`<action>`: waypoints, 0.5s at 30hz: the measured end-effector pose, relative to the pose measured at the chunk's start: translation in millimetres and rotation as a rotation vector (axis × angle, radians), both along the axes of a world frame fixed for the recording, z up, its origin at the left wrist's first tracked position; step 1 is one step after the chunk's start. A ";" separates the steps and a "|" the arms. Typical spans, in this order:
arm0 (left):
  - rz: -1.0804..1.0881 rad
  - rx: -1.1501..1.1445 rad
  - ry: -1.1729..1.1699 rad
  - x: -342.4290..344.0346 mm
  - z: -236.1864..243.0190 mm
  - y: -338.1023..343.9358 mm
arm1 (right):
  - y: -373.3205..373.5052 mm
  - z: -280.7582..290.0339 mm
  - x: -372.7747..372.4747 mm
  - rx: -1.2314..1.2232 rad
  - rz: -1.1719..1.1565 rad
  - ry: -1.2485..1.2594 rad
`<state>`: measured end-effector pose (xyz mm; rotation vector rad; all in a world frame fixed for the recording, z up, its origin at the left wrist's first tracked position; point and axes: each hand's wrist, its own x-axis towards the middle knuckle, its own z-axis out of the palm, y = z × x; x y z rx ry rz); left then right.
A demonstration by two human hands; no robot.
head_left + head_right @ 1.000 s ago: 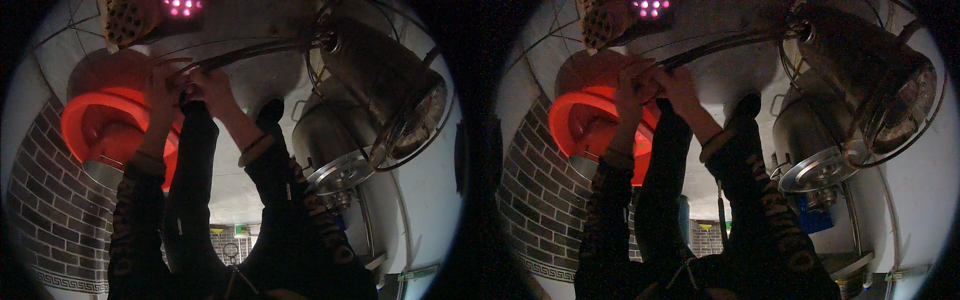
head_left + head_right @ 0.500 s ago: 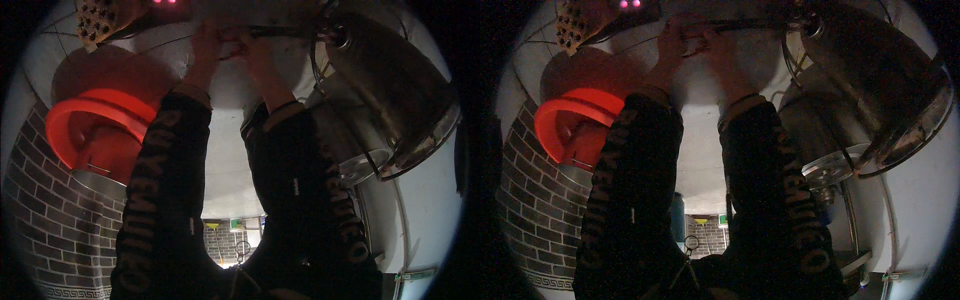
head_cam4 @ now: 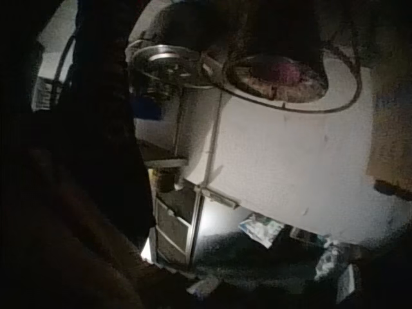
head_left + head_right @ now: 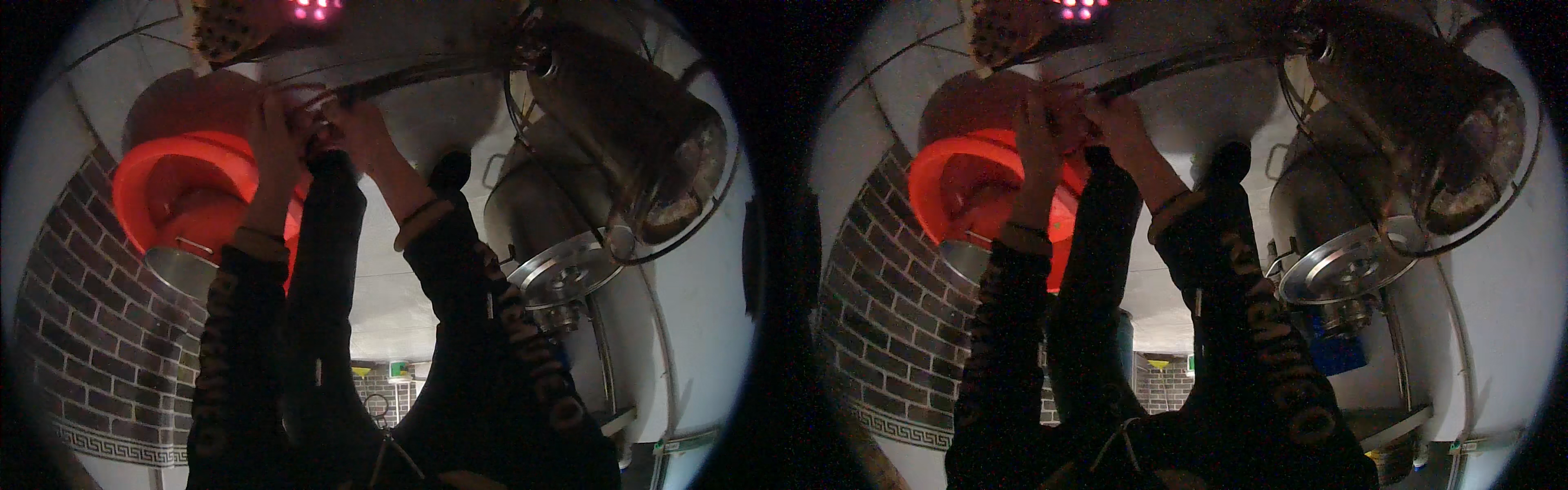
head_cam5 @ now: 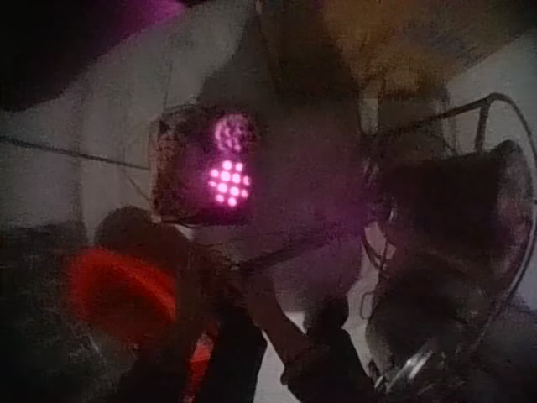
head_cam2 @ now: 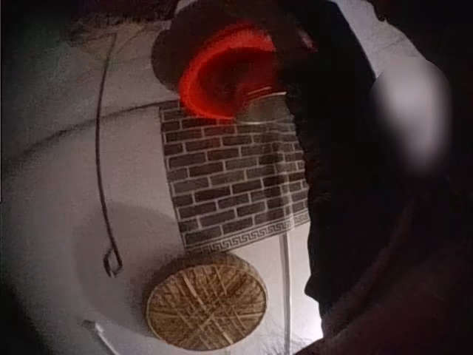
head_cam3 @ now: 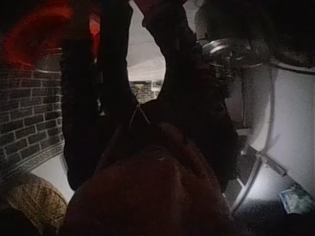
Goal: The person uses metal tongs to adjust and arrange charcoal pieces inside a small charcoal stove. They repeatedly pick up pieces, reposition them within the stove, and occasionally remove small fragments, continuing this process throughout the clip.
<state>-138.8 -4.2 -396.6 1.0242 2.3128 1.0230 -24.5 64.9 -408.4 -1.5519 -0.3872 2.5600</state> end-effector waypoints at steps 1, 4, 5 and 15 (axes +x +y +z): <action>-0.149 0.010 0.363 0.2 20.0 -2.0 | -5.0 14.3 -0.6 0.016 0.011 0.022; 0.379 -0.211 -0.480 16.9 85.8 -7.6 | -14.9 59.0 5.8 0.038 0.023 0.054; 0.402 -0.197 -0.509 22.3 105.6 -6.6 | -16.4 75.4 9.3 0.021 0.010 0.058; 0.437 -0.217 -0.611 85.0 313.5 -18.2 | -24.6 303.3 63.1 0.434 0.306 -0.314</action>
